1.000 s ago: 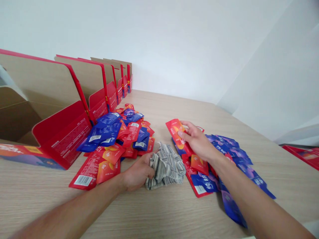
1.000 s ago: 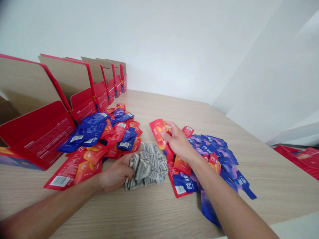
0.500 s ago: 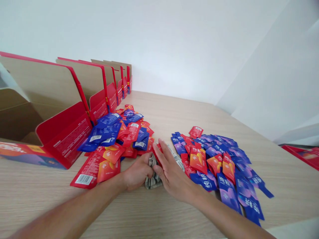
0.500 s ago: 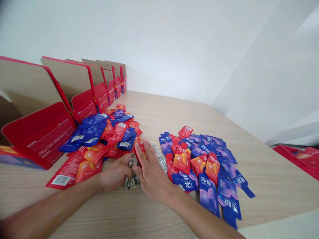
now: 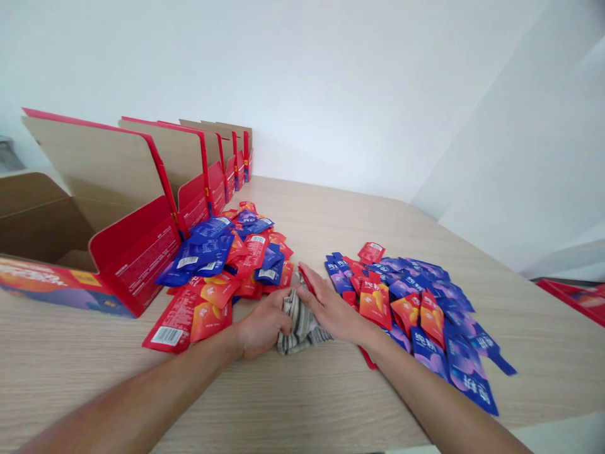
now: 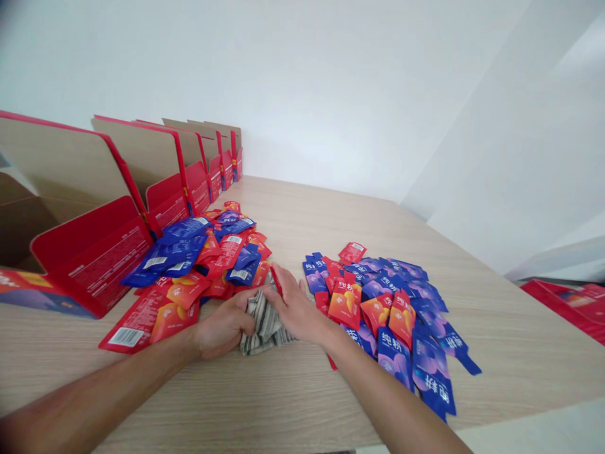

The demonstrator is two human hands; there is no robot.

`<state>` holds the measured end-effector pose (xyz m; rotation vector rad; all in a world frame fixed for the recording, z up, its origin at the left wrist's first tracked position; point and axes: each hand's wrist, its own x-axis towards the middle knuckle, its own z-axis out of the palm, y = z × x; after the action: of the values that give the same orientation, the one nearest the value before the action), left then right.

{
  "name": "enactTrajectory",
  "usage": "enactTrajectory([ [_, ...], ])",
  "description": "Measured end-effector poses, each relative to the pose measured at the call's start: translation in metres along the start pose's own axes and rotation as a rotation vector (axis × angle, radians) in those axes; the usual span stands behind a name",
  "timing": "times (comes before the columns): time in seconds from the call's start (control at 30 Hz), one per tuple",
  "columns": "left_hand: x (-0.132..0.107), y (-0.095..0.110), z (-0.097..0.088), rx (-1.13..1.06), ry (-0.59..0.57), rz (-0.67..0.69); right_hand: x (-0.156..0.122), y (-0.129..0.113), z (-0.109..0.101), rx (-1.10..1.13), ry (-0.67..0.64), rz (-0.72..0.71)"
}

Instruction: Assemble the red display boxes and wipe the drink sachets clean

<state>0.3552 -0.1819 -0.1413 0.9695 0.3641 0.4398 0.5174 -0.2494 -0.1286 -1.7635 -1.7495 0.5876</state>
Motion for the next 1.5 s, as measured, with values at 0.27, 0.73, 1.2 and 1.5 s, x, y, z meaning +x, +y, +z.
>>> enactTrajectory([
  [0.27, -0.003, 0.002, -0.001, 0.006, -0.041, -0.006, -0.009, 0.005, -0.031, 0.113, 0.374, 0.040],
  [0.73, 0.000, 0.001, -0.001, -0.050, -0.054, -0.011, -0.040, 0.009, -0.001, -0.149, 0.452, -0.036],
  [1.2, -0.002, 0.004, 0.001, -0.011, -0.068, -0.024, -0.057, -0.022, -0.009, -0.191, -0.055, 0.051],
  [1.5, -0.002, 0.003, 0.002, -0.001, -0.066, -0.003, -0.081, -0.020, -0.042, 0.127, 0.027, 0.030],
])
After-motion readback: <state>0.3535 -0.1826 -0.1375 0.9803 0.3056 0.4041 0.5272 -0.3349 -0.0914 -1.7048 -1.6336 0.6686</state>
